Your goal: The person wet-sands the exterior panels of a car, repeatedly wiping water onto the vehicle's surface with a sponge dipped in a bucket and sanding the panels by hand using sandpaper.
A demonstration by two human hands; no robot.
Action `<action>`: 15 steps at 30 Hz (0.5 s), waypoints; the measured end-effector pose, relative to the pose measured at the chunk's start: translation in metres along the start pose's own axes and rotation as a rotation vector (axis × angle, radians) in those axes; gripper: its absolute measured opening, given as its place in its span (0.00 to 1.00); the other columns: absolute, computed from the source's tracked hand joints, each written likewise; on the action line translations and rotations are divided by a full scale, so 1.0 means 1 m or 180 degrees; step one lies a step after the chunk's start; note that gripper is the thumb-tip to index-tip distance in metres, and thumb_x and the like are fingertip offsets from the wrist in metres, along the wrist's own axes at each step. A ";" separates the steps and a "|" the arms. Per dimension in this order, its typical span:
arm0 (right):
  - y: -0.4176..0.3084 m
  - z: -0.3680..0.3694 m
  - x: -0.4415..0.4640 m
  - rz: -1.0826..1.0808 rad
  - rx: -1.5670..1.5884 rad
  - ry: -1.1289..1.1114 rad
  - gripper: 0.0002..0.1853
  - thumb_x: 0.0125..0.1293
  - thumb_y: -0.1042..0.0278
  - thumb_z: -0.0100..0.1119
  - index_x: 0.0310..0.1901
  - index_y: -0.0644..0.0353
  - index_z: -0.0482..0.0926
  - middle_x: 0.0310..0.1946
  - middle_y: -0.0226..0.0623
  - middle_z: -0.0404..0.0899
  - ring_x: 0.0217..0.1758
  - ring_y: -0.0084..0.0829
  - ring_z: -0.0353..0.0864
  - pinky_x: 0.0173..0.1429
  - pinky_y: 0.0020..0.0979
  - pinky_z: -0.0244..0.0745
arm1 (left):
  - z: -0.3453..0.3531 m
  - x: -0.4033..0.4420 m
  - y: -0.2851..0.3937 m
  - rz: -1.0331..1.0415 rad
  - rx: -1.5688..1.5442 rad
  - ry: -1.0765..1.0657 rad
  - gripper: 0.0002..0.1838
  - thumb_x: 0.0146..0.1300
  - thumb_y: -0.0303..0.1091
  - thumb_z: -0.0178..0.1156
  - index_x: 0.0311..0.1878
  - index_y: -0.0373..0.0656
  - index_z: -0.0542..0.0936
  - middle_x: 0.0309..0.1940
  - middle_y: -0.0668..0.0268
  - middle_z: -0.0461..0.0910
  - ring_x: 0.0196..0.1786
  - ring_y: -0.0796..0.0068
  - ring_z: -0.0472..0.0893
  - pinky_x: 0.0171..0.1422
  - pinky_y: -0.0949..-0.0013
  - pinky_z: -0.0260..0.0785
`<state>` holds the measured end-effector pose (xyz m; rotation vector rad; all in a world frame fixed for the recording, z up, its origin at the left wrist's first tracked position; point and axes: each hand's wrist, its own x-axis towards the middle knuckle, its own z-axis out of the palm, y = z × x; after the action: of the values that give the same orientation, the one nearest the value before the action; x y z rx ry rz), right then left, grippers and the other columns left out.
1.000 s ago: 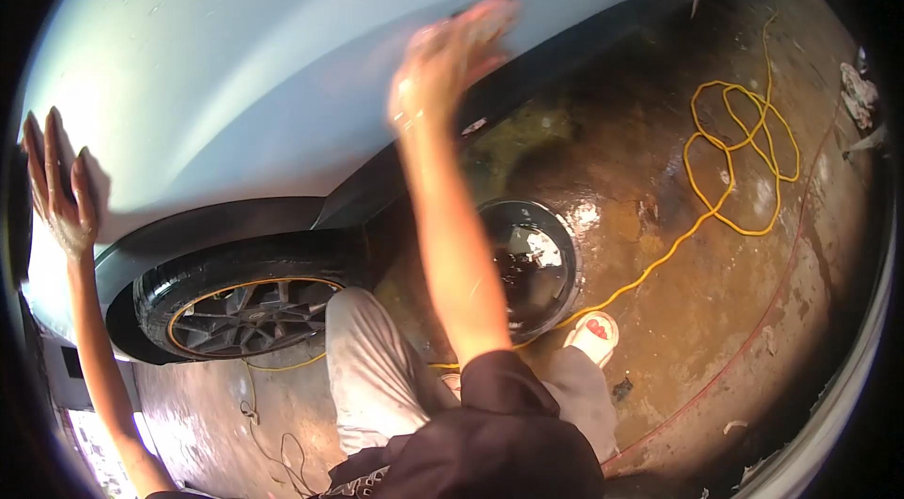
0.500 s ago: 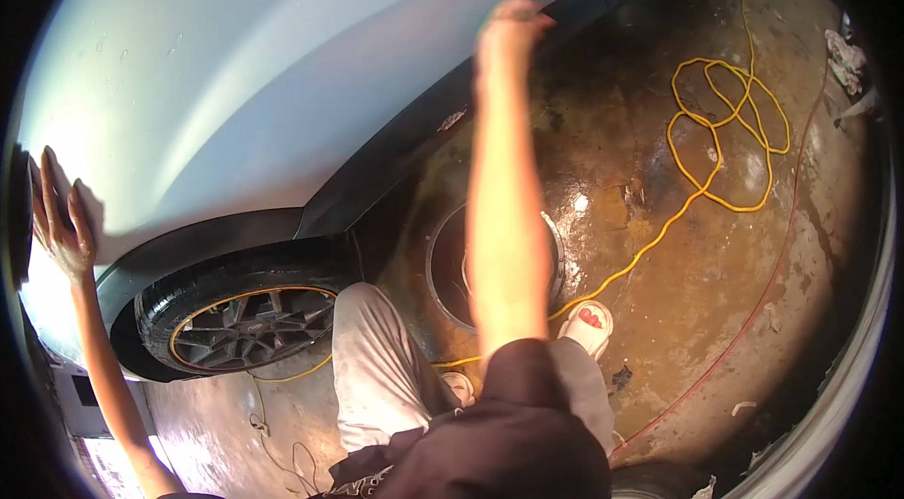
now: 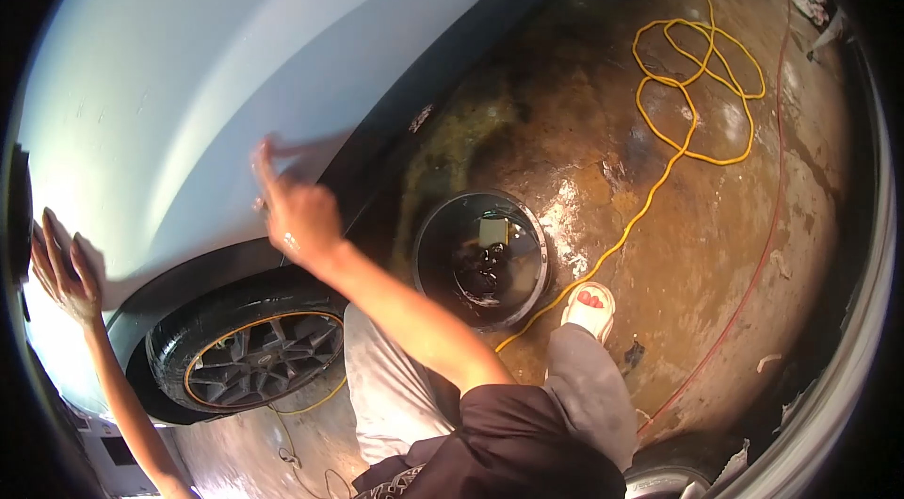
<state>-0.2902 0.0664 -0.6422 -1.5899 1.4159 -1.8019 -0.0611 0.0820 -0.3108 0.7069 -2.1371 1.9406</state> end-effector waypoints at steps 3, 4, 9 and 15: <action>-0.002 0.007 -0.016 -0.0768 -0.0649 -0.0316 0.43 0.61 0.67 0.64 0.77 0.42 0.57 0.32 0.37 0.82 0.30 0.35 0.83 0.35 0.36 0.79 | -0.002 0.003 0.005 -0.0082 0.0047 0.0017 0.27 0.75 0.47 0.48 0.72 0.48 0.71 0.74 0.53 0.64 0.76 0.51 0.63 0.75 0.50 0.57; 0.013 -0.002 0.000 -0.0534 -0.0320 -0.0162 0.42 0.62 0.66 0.63 0.77 0.44 0.58 0.39 0.40 0.85 0.29 0.39 0.84 0.35 0.39 0.79 | -0.001 0.005 0.006 -0.0071 0.0046 0.0039 0.27 0.75 0.47 0.48 0.72 0.48 0.71 0.74 0.53 0.64 0.76 0.51 0.63 0.75 0.50 0.57; 0.159 -0.078 0.083 0.1024 0.1317 0.2431 0.28 0.79 0.56 0.44 0.71 0.67 0.63 0.66 0.55 0.71 0.70 0.48 0.71 0.71 0.41 0.67 | 0.002 -0.001 0.018 -0.0391 -0.0091 -0.0005 0.28 0.75 0.49 0.47 0.74 0.48 0.69 0.75 0.51 0.62 0.76 0.49 0.61 0.76 0.48 0.53; 0.134 -0.141 0.113 0.1103 0.1448 0.2849 0.35 0.80 0.51 0.38 0.72 0.78 0.52 0.77 0.59 0.45 0.81 0.46 0.49 0.81 0.41 0.46 | 0.013 0.072 0.130 0.0764 -0.0765 -0.0739 0.28 0.70 0.53 0.54 0.73 0.66 0.70 0.80 0.60 0.53 0.82 0.55 0.49 0.82 0.39 0.33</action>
<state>-0.4959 -0.0197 -0.6747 -0.2618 1.3123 -2.4717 -0.1799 0.0583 -0.3982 0.6859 -2.6498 1.7326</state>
